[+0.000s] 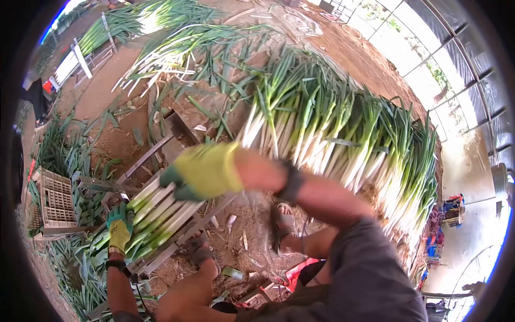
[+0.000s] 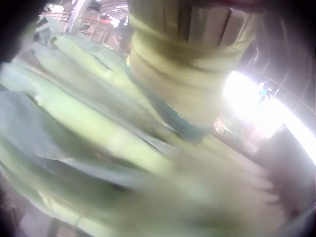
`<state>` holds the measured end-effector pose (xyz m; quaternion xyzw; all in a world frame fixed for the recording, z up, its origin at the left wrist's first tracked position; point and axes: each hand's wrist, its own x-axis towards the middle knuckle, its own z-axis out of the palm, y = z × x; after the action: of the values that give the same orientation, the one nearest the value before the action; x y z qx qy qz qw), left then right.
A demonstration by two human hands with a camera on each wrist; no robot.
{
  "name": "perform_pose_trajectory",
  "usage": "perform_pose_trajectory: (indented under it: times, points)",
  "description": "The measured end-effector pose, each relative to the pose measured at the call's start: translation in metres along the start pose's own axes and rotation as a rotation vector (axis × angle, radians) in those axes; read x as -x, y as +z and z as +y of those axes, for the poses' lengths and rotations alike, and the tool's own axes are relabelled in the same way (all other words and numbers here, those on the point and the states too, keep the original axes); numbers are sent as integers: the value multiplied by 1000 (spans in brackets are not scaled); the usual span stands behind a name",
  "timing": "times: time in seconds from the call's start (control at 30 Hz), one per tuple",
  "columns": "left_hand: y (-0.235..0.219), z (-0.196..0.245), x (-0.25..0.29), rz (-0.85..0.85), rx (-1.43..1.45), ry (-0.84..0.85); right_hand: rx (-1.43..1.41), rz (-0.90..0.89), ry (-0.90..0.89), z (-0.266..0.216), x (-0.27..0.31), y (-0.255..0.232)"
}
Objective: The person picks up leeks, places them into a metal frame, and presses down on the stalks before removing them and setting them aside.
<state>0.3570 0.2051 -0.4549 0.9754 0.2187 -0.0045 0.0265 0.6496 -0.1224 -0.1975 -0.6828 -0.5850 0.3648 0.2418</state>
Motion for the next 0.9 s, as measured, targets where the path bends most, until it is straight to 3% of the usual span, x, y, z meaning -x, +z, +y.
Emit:
perform_pose_trajectory:
  times: [0.03, 0.07, 0.13, 0.17, 0.2, 0.23, 0.27, 0.3, 0.37, 0.4, 0.43, 0.5, 0.53, 0.57, 0.67, 0.73, 0.77, 0.83, 0.9]
  points:
    - [4, -5, 3, 15, -23, 14, 14, 3, 87, -7, 30, -25]
    - [15, -12, 2, 34, -46, 30, 193, -106, 214, -13, 54, -53]
    - [12, -10, 1, -11, -61, -3, 425, 117, 142, 31, 130, -75]
    - [10, -7, 0, 12, -68, 19, 443, 119, 199, 42, 167, -82]
    - [9, -8, 2, 34, -75, 42, 294, 18, 547, 32, 195, -83]
    - [9, -11, 5, 58, -82, 62, 191, 31, 581, 51, 230, -68]
    - [9, -13, 7, 103, -107, 94, 52, -75, 645, 80, 266, -51]
    - [3, -8, 6, 64, -90, 87, -40, -129, 589, 107, 302, -21]
    - [-24, -1, 7, -13, -66, 68, -432, -125, 837, 120, 344, 40]
    - [-40, 7, 10, -51, 10, 83, -432, -127, 863, 124, 360, 70]
    - [-61, 16, 12, -91, 127, 122, -441, -57, 678, 144, 378, 108]
    - [-103, 46, 19, -189, 420, 17, -297, 128, 392, 166, 395, 164]
    - [-133, 73, 22, -208, 612, -9, -153, 201, 270, 173, 396, 180]
    - [-158, 93, 27, -181, 620, 9, -8, 274, 149, 179, 395, 188]
    - [-224, 151, 44, -90, 634, 77, -165, 415, -8, 170, 374, 190]
    - [-261, 191, 56, 4, 626, 135, -115, 330, -54, 192, 364, 187]
    - [-283, 211, 62, -29, 597, 179, -90, 286, -80, 209, 358, 188]
    - [-314, 251, 72, -99, 538, 263, -705, 314, 500, 227, 338, 196]
    - [-314, 278, 86, -166, 649, 468, -911, 424, 844, 233, 304, 173]
